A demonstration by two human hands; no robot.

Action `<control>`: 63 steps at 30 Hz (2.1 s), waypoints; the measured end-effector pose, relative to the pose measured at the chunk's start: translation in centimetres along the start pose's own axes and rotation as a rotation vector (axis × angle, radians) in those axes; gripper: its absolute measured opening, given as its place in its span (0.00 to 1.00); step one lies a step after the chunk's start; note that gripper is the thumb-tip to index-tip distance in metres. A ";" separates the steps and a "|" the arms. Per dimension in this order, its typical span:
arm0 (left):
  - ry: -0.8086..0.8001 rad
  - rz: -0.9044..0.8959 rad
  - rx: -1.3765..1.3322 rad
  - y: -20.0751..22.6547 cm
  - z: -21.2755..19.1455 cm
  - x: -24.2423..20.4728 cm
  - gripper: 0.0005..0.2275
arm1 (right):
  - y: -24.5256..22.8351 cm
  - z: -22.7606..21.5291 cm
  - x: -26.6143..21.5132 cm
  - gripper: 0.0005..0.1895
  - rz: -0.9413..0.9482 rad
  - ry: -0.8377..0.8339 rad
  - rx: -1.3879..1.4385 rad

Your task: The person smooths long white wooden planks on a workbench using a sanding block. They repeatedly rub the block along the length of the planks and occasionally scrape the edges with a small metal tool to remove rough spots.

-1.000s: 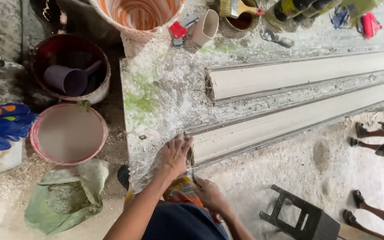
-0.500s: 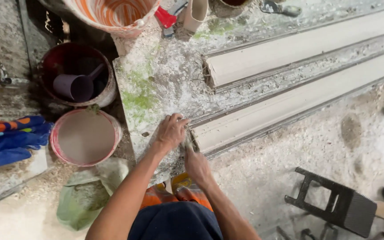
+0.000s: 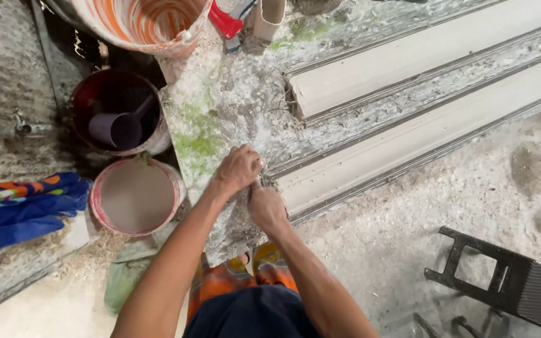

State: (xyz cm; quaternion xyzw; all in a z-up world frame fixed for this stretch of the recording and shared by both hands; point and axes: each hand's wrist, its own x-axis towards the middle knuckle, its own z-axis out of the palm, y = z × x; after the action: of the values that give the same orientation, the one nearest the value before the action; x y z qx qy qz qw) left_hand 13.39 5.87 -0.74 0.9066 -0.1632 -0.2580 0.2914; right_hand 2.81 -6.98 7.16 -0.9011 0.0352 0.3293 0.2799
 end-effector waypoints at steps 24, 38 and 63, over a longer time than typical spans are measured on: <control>0.256 0.387 0.244 -5.0 -1.8 -3.2 0.15 | 1.8 5.2 -4.6 0.38 -0.258 0.056 -0.210; 0.453 0.247 0.122 -9.1 1.1 -9.4 0.29 | -2.8 7.5 0.5 0.21 -0.044 -0.335 -0.348; 0.676 -0.188 0.078 -0.7 0.3 -2.7 0.40 | -0.8 -19.9 9.4 0.24 -0.518 -0.644 -0.961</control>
State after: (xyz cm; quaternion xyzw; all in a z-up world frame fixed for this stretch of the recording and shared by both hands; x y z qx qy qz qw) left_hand 11.14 7.44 -0.42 0.9622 0.0171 0.0376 0.2692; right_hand 21.79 -15.67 14.30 -0.7613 -0.4217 0.4845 -0.0888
